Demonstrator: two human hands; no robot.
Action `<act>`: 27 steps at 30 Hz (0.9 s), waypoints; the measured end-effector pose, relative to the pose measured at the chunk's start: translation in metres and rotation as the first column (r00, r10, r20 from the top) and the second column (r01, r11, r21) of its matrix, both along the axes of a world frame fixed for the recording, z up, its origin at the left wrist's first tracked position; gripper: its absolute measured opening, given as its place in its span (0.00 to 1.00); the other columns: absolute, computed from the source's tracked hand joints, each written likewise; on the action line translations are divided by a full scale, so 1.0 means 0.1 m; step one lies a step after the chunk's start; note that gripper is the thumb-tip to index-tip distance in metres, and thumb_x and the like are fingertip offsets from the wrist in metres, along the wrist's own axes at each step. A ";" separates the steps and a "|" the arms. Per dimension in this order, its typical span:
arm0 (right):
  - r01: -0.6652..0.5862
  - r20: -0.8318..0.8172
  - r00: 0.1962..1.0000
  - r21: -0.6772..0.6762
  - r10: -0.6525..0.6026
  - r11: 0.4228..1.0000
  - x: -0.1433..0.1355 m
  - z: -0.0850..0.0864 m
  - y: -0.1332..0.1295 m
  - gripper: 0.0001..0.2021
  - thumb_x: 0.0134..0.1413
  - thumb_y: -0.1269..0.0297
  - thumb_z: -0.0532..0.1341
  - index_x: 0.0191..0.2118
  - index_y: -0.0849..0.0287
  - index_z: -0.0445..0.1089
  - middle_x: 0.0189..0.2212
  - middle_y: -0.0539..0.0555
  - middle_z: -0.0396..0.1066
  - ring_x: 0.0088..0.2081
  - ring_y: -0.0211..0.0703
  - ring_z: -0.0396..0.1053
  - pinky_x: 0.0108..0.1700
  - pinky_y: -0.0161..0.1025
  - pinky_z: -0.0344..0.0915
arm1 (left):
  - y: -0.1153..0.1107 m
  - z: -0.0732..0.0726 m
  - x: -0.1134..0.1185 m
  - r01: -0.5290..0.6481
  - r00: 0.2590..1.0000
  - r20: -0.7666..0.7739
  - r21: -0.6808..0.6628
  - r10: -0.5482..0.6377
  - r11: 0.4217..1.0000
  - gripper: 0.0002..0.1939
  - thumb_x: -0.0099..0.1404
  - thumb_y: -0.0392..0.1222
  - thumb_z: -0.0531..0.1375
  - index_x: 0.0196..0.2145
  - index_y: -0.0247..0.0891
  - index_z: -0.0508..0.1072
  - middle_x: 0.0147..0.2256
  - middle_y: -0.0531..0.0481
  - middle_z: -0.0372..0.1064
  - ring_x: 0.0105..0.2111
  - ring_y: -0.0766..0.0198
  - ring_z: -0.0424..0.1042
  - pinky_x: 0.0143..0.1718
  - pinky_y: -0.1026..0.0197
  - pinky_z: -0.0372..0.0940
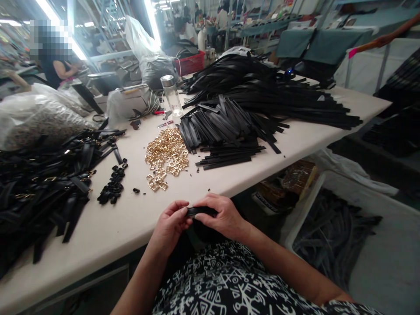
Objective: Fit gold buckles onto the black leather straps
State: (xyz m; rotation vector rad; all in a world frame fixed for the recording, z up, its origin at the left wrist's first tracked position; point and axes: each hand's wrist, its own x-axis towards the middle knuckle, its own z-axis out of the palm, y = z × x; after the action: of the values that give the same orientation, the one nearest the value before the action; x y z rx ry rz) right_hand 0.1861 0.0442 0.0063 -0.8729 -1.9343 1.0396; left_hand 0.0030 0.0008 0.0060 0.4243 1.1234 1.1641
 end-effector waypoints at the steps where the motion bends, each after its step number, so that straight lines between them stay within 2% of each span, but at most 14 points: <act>1: 0.003 -0.009 1.000 -0.002 -0.003 1.000 -0.02 0.01 -0.01 0.10 0.53 0.70 0.66 0.42 0.55 0.77 0.34 0.51 0.76 0.36 0.41 0.72 0.41 0.37 0.67 | 0.01 -0.01 0.00 -0.001 1.000 0.012 -0.007 0.001 1.000 0.19 0.49 0.41 0.73 0.38 0.35 0.73 0.25 0.54 0.73 0.20 0.73 0.70 0.21 0.73 0.64; 7: 0.005 -0.015 1.000 -0.019 -0.005 1.000 -0.06 0.01 -0.01 0.05 0.53 0.71 0.65 0.36 0.56 0.77 0.30 0.49 0.76 0.33 0.39 0.72 0.38 0.36 0.65 | 0.00 -0.05 -0.03 0.006 0.998 0.064 -0.023 -0.004 1.000 0.23 0.48 0.39 0.73 0.43 0.36 0.76 0.26 0.54 0.72 0.19 0.75 0.67 0.21 0.74 0.63; 9: 0.004 0.008 1.000 0.003 -0.004 1.000 -0.07 0.00 -0.01 0.04 0.53 0.72 0.64 0.35 0.57 0.77 0.28 0.49 0.74 0.31 0.39 0.71 0.36 0.35 0.64 | -0.02 -0.05 -0.06 0.039 0.999 -0.015 0.020 -0.039 0.999 0.20 0.51 0.42 0.71 0.42 0.38 0.77 0.27 0.53 0.73 0.20 0.74 0.67 0.22 0.73 0.63; 11: 0.004 0.029 1.000 0.035 -0.005 0.999 -0.07 -0.01 -0.01 0.05 0.54 0.72 0.64 0.34 0.56 0.76 0.27 0.49 0.73 0.31 0.39 0.70 0.35 0.35 0.63 | -0.03 -0.02 -0.08 0.125 0.972 -0.213 0.108 -0.100 0.986 0.14 0.55 0.44 0.69 0.40 0.39 0.79 0.28 0.51 0.74 0.24 0.70 0.69 0.26 0.69 0.66; 13: 0.010 0.046 0.999 0.062 -0.013 0.998 -0.08 -0.02 -0.02 0.05 0.54 0.71 0.63 0.34 0.56 0.76 0.27 0.49 0.72 0.31 0.39 0.70 0.35 0.35 0.63 | -0.02 0.03 -0.09 0.230 0.871 -0.481 0.227 -0.096 0.946 0.09 0.58 0.43 0.67 0.37 0.40 0.81 0.31 0.48 0.75 0.31 0.62 0.73 0.35 0.63 0.69; 15: 0.018 0.062 0.998 0.074 -0.023 0.997 -0.09 -0.03 -0.02 0.05 0.54 0.72 0.63 0.34 0.56 0.76 0.27 0.49 0.72 0.32 0.39 0.70 0.35 0.35 0.63 | -0.01 0.07 -0.08 0.296 0.740 -0.672 0.329 0.002 0.896 0.05 0.58 0.41 0.67 0.33 0.42 0.83 0.36 0.45 0.75 0.38 0.57 0.73 0.43 0.59 0.68; 18: 0.024 0.079 0.997 0.053 -0.028 0.998 -0.09 -0.05 0.00 0.06 0.54 0.73 0.62 0.34 0.56 0.75 0.28 0.49 0.73 0.33 0.40 0.70 0.37 0.35 0.64 | -0.03 0.11 -0.06 0.315 0.599 -0.780 0.439 0.182 0.842 0.05 0.59 0.39 0.65 0.31 0.46 0.83 0.38 0.45 0.74 0.41 0.54 0.72 0.46 0.57 0.66; 20: 0.063 0.083 0.994 0.034 -0.066 0.997 -0.07 -0.05 0.04 0.05 0.54 0.72 0.62 0.34 0.56 0.75 0.29 0.49 0.74 0.33 0.40 0.71 0.37 0.36 0.64 | -0.09 0.13 -0.07 0.345 0.541 -0.800 0.492 0.258 0.799 0.04 0.58 0.39 0.65 0.29 0.46 0.82 0.38 0.44 0.75 0.42 0.52 0.72 0.47 0.55 0.65; 21: 0.095 0.083 0.992 0.032 -0.097 0.995 -0.05 -0.04 0.06 0.04 0.54 0.71 0.63 0.33 0.56 0.75 0.29 0.49 0.74 0.32 0.40 0.71 0.36 0.36 0.64 | -0.12 0.13 -0.08 0.371 0.539 -0.799 0.508 0.265 0.778 0.04 0.58 0.40 0.65 0.28 0.46 0.82 0.37 0.44 0.75 0.41 0.52 0.72 0.46 0.54 0.65; 23: 0.150 0.071 0.986 0.046 -0.153 0.988 0.00 -0.02 0.11 0.03 0.54 0.71 0.63 0.33 0.57 0.74 0.28 0.49 0.73 0.32 0.40 0.70 0.36 0.36 0.64 | -0.18 0.13 -0.12 0.395 0.594 -0.776 0.511 0.212 0.763 0.08 0.59 0.43 0.64 0.24 0.43 0.80 0.32 0.43 0.74 0.36 0.52 0.71 0.41 0.55 0.66; 24: 0.161 0.063 0.984 0.057 -0.164 0.985 0.03 -0.01 0.13 0.03 0.55 0.70 0.63 0.33 0.57 0.74 0.28 0.50 0.73 0.31 0.40 0.70 0.36 0.36 0.64 | -0.19 0.12 -0.13 0.380 0.631 -0.757 0.492 0.170 0.783 0.10 0.60 0.45 0.63 0.23 0.42 0.78 0.30 0.44 0.73 0.33 0.53 0.71 0.37 0.56 0.66; 27: 0.113 0.057 0.991 0.082 -0.118 0.990 0.06 0.03 0.14 0.03 0.56 0.70 0.62 0.33 0.57 0.74 0.28 0.50 0.72 0.31 0.40 0.70 0.35 0.36 0.64 | -0.16 0.07 -0.16 0.221 0.757 -0.649 0.352 0.067 0.909 0.11 0.62 0.48 0.61 0.28 0.40 0.77 0.26 0.47 0.73 0.28 0.58 0.70 0.32 0.59 0.65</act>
State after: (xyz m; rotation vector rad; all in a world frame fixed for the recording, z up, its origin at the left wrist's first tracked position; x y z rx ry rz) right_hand 0.1922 0.0579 0.0094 -0.9703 -1.9376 0.8718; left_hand -0.0125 -0.0154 0.0131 1.2805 1.4309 1.2087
